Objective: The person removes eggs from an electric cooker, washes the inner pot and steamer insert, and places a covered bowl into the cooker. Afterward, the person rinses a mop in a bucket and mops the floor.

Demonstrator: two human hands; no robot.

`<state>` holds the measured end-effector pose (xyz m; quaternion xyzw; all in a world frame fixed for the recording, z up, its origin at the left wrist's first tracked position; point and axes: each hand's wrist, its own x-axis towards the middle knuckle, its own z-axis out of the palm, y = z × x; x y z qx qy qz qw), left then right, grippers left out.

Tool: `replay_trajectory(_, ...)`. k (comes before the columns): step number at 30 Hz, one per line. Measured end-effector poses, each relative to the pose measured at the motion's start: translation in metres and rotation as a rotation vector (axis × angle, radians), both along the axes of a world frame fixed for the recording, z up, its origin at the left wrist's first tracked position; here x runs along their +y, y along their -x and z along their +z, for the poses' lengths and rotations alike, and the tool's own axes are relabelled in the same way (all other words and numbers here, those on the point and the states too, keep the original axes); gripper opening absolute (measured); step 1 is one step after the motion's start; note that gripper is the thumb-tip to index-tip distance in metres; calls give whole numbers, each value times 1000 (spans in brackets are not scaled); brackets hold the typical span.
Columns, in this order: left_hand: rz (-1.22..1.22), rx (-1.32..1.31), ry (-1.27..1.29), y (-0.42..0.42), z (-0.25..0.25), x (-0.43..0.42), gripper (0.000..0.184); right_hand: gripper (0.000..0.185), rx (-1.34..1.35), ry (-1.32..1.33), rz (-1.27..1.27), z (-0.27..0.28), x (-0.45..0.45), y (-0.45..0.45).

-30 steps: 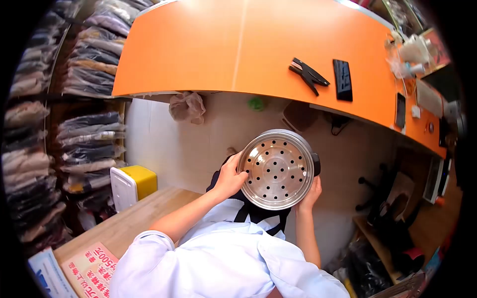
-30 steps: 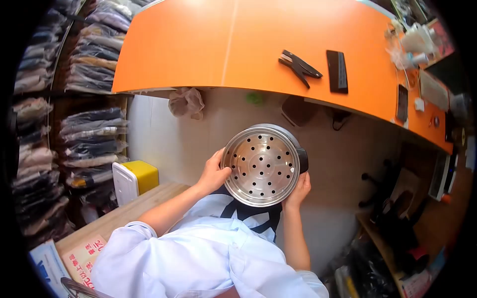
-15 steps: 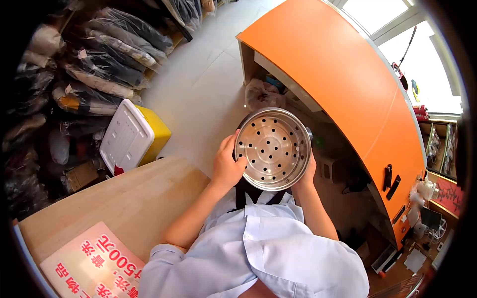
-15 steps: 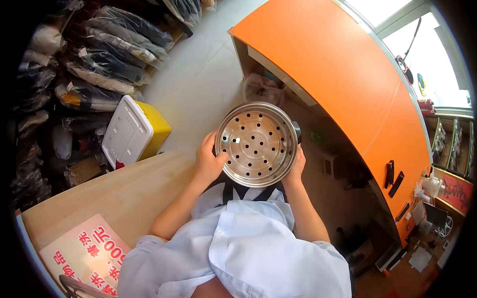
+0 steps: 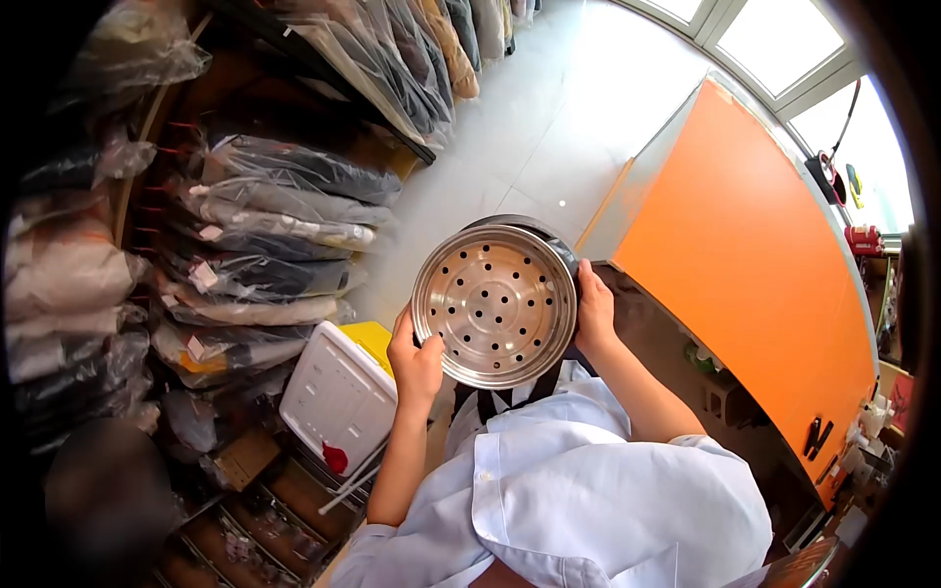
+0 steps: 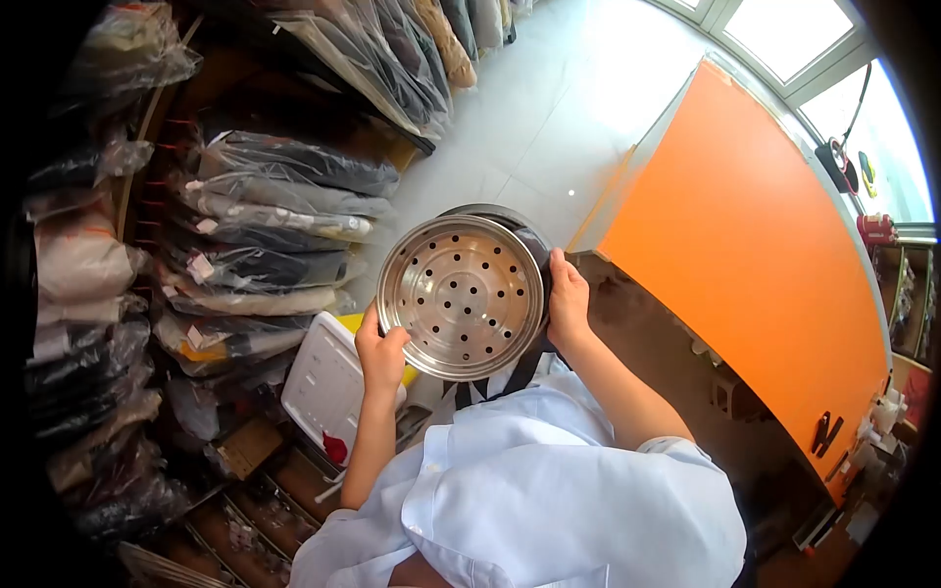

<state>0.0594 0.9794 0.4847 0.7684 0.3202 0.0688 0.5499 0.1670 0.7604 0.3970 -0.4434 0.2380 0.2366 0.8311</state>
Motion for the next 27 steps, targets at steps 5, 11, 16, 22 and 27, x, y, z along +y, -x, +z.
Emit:
replay_trajectory(5,33,-134,7,-120,11,89,56,32,13,1,-111,3,79,-111)
replay_trajectory(11,45,-196,242,-291,11,165,54,32,51,72,-259,5,118,-255)
replay_trajectory(16,-212,-283,151,-499,14,179,56,33,42,209,-529,19,100,-361)
replay_trajectory(22,-504,-359,161,-738,26,87,62,37,67,265,-977,5,44,-464)
replay_trajectory(27,-598,-361,10,-891,1,-23,62,38,126,219,-1165,3,-50,-573)
